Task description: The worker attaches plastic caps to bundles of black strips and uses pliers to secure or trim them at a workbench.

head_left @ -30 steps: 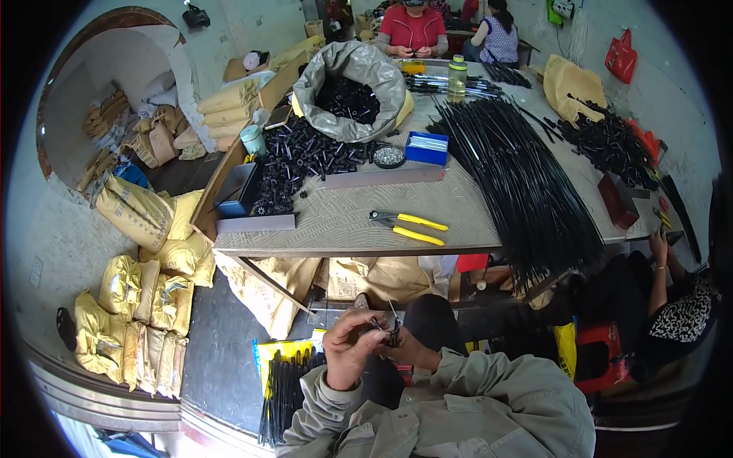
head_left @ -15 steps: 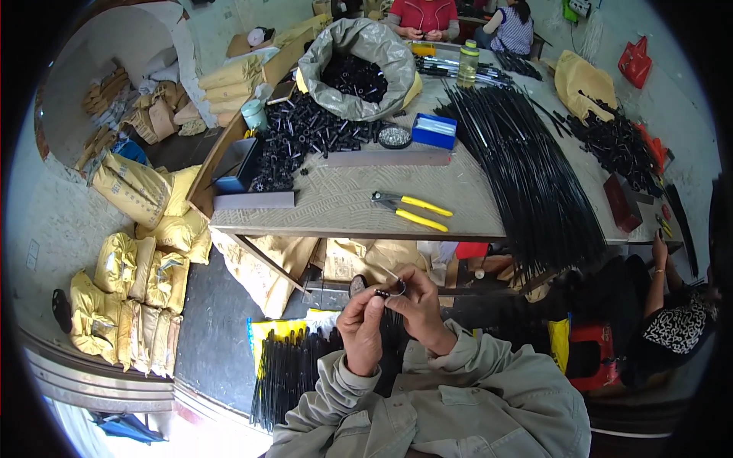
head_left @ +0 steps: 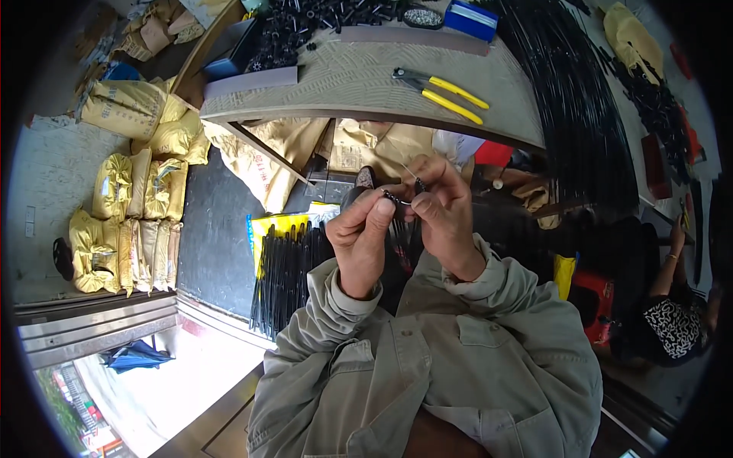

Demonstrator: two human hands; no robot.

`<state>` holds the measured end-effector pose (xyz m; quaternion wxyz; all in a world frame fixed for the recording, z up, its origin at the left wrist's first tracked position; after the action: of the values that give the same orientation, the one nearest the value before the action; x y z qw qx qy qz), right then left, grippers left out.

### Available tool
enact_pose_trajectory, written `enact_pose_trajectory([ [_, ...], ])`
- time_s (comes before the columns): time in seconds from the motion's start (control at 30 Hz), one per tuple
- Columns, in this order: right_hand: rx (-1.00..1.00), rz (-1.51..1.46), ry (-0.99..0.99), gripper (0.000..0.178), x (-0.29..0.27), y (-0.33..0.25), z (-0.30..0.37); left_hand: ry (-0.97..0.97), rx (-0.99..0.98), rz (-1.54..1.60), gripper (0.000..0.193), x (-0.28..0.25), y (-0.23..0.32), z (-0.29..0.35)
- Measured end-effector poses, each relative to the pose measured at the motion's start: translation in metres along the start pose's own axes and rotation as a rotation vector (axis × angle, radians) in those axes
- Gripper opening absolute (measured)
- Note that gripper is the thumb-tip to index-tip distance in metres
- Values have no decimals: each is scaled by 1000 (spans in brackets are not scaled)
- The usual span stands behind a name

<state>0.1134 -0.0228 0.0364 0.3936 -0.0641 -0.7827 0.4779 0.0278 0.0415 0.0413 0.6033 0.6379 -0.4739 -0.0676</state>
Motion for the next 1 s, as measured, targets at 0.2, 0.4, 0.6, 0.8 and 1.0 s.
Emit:
enact_pose_trajectory([
  [0.2,25,-27,-21,42,6,-6,9,-106,209,-397,25,5,12,10],
  [0.4,-2,0,-11,47,8,-7,9,-146,309,-393,35,6,7,5],
  [0.6,187,-56,-225,22,-8,0,7,-199,180,-251,44,-18,7,-2],
  [0.8,330,32,-445,20,2,-12,8,-390,16,-43,52,-28,9,-6],
  [1.0,209,-90,-377,26,3,-2,7,-267,47,-160,49,-33,8,-7],
])
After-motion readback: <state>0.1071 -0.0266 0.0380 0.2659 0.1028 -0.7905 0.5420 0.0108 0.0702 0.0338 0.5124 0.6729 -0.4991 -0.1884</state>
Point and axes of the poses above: each hand's wrist, its own z-axis away from the middle knuckle, its own x-axis out of the palm, y = z × x, the point moved 4 cm from there along -z, towards the middle knuckle, and after that the axes turned 2 degrees about x, right-handed, at the moved point
